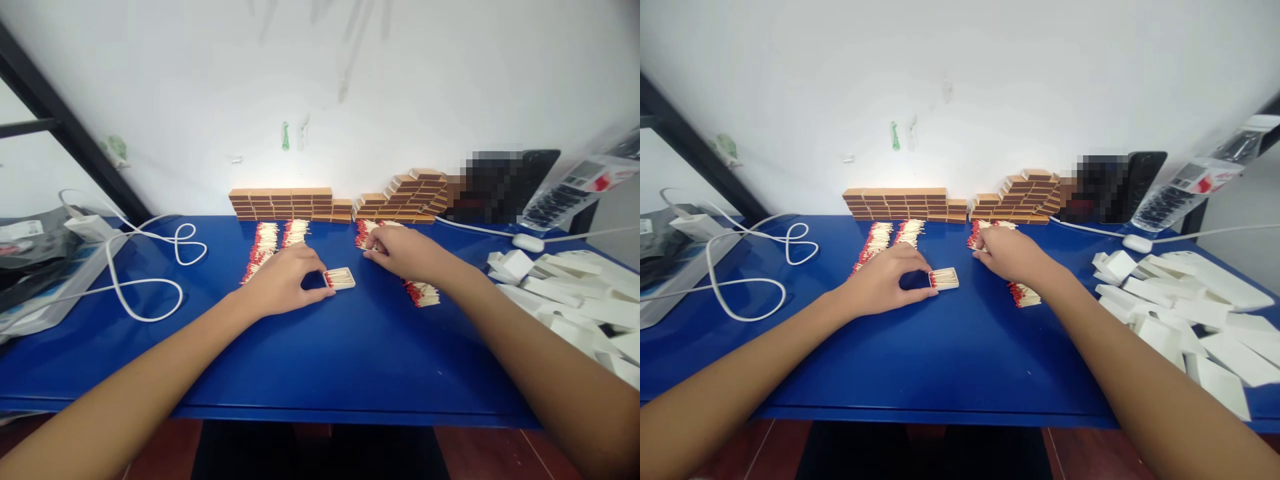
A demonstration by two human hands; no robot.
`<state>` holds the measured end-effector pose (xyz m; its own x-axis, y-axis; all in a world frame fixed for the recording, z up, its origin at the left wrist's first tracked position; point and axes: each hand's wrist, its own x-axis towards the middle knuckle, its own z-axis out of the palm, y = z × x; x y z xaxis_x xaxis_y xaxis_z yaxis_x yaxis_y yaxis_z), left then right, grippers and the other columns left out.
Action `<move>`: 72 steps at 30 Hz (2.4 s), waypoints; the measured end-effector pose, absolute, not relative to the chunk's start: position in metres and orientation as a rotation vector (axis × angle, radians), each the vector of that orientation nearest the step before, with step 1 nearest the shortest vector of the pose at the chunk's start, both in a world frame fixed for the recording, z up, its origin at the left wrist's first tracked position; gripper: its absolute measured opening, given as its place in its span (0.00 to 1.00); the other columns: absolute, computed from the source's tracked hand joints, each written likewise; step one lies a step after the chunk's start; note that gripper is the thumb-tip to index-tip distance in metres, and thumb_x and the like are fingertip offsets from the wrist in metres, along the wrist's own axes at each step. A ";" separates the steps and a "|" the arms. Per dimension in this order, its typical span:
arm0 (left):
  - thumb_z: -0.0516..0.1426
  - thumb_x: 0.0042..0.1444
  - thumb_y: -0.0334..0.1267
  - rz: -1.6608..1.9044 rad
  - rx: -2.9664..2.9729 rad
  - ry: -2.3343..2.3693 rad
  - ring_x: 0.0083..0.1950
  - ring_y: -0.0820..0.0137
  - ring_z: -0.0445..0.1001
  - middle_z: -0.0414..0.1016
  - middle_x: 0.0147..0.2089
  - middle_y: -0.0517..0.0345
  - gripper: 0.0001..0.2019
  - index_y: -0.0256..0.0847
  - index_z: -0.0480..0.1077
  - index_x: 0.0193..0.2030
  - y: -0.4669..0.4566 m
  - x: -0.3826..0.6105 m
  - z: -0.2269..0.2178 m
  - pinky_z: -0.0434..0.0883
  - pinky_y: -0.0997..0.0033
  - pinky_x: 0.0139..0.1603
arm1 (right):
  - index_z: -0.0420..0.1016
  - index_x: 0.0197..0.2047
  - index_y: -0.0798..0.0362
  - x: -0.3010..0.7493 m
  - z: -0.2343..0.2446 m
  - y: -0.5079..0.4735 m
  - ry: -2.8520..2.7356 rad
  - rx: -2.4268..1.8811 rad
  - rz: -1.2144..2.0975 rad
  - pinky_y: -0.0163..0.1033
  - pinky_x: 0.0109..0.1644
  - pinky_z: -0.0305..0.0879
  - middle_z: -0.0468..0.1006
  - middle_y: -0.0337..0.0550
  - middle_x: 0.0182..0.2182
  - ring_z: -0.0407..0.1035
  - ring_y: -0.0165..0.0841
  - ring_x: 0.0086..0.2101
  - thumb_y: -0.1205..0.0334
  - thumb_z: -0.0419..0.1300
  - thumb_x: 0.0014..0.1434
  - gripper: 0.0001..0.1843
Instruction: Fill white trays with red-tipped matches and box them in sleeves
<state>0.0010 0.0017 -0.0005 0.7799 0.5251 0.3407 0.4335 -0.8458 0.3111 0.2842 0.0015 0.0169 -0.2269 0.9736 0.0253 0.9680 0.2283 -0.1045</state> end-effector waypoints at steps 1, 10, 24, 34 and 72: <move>0.68 0.66 0.48 0.621 2.759 0.754 0.51 0.57 0.79 0.84 0.48 0.50 0.13 0.41 0.82 0.48 0.002 0.001 0.000 0.77 0.54 0.56 | 0.76 0.43 0.52 0.285 0.018 0.002 -2.396 -1.924 0.080 0.42 0.39 0.61 0.84 0.53 0.41 0.75 0.42 0.39 0.58 0.57 0.71 0.09; 0.68 0.65 0.47 0.608 2.753 0.757 0.51 0.58 0.79 0.83 0.48 0.50 0.12 0.41 0.82 0.47 0.001 0.002 0.000 0.77 0.54 0.55 | 0.75 0.36 0.50 0.289 0.021 0.002 -2.462 -1.861 0.220 0.41 0.37 0.60 0.83 0.49 0.35 0.73 0.40 0.34 0.58 0.57 0.70 0.11; 0.68 0.66 0.48 0.614 2.788 0.761 0.50 0.57 0.79 0.83 0.47 0.49 0.13 0.39 0.81 0.47 0.001 0.002 -0.002 0.76 0.54 0.54 | 0.74 0.39 0.48 0.257 0.022 -0.029 -2.511 -1.416 0.493 0.42 0.39 0.60 0.80 0.45 0.37 0.70 0.38 0.36 0.55 0.55 0.72 0.11; 0.68 0.65 0.47 0.612 2.780 0.763 0.50 0.58 0.79 0.83 0.47 0.49 0.12 0.40 0.81 0.46 0.001 0.002 -0.002 0.76 0.55 0.54 | 0.74 0.39 0.49 0.255 0.021 -0.028 -2.519 -1.360 0.510 0.41 0.41 0.60 0.80 0.45 0.39 0.71 0.38 0.38 0.58 0.56 0.71 0.09; 0.68 0.66 0.47 0.603 2.788 0.766 0.50 0.58 0.79 0.83 0.47 0.50 0.12 0.40 0.81 0.47 0.000 0.002 0.000 0.76 0.56 0.52 | 0.74 0.39 0.49 0.248 0.014 -0.028 -2.401 -1.369 0.423 0.41 0.36 0.56 0.75 0.40 0.30 0.66 0.35 0.31 0.55 0.60 0.71 0.09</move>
<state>0.0023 0.0000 -0.0001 0.7841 0.5235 0.3333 0.4472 -0.8490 0.2814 0.2485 -0.0275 0.0145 -0.4755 0.8673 0.1474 0.7649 0.4904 -0.4178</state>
